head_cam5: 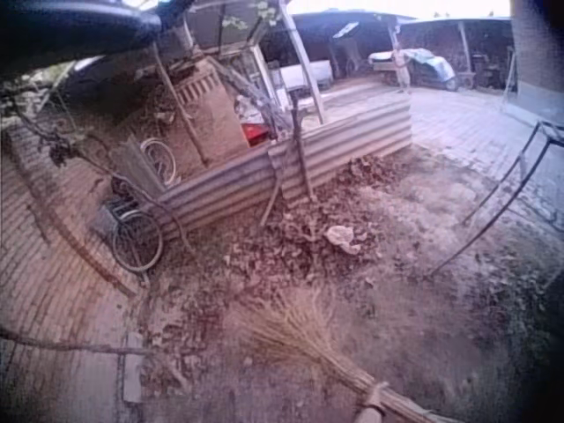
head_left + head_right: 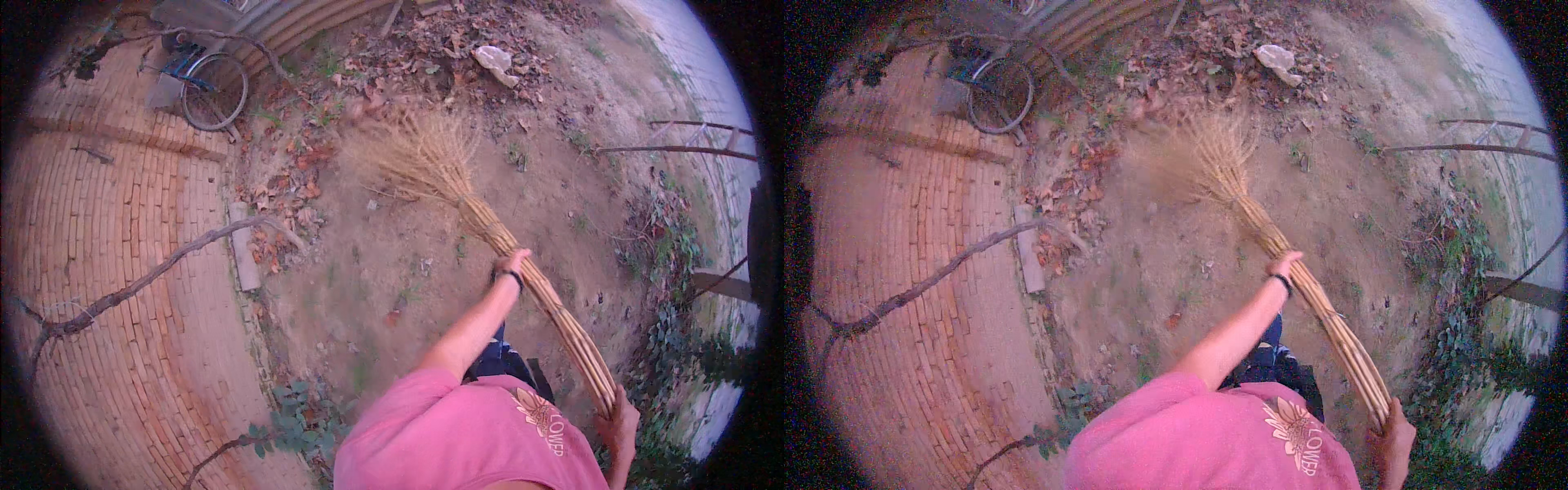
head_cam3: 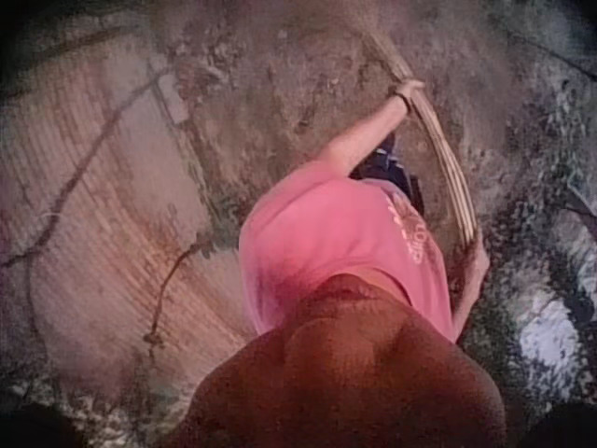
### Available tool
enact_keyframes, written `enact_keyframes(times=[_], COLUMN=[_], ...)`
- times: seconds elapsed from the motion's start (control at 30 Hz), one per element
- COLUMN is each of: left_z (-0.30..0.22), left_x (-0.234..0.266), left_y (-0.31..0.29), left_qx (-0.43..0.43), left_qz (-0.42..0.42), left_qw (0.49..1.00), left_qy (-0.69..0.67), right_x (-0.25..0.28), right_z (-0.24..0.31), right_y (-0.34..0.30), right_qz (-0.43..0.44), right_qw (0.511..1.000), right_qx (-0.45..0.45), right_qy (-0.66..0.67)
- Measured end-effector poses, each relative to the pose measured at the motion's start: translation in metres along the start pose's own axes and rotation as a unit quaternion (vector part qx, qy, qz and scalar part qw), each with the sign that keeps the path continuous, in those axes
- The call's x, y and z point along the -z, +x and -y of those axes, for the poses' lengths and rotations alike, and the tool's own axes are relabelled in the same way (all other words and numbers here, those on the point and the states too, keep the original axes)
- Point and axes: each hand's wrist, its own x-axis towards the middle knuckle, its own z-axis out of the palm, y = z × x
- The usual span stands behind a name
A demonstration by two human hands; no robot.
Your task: The person sweeps leaves and debris on the ground into a pile using a large broom and moves a crate of grapes out of the way.
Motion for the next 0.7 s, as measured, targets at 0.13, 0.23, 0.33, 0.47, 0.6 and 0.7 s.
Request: enact_keyframes(times=[0.13,0.23,0.33,0.47,0.6,0.7], left_z=[0.046,0.029,0.022,-0.058,-0.139,-0.143], left_x=[-0.005,0.017,0.064,0.115,0.181,0.145], left_y=[-0.098,-0.137,-0.08,-0.044,0.022,0.018], left_qx=[0.008,0.065,0.095,0.041,0.089,0.136], left_qz=[0.064,0.083,0.055,0.08,0.077,0.111], left_qw=[0.994,0.993,0.994,0.995,0.985,0.976], left_qy=[0.083,0.056,0.006,-0.045,-0.124,-0.129], right_x=[-0.025,-0.049,-0.06,-0.001,0.04,-0.022], right_z=[-0.094,-0.121,-0.094,0.013,0.06,0.044], right_y=[-0.051,-0.063,-0.044,-0.038,-0.041,-0.049], right_qz=[0.103,0.119,0.011,-0.038,0.341,0.142], right_qw=[0.956,0.981,0.999,0.898,0.734,0.968], right_qx=[-0.076,-0.068,-0.038,-0.015,0.13,0.004], right_qy=[0.264,0.14,-0.028,0.438,0.572,0.208])
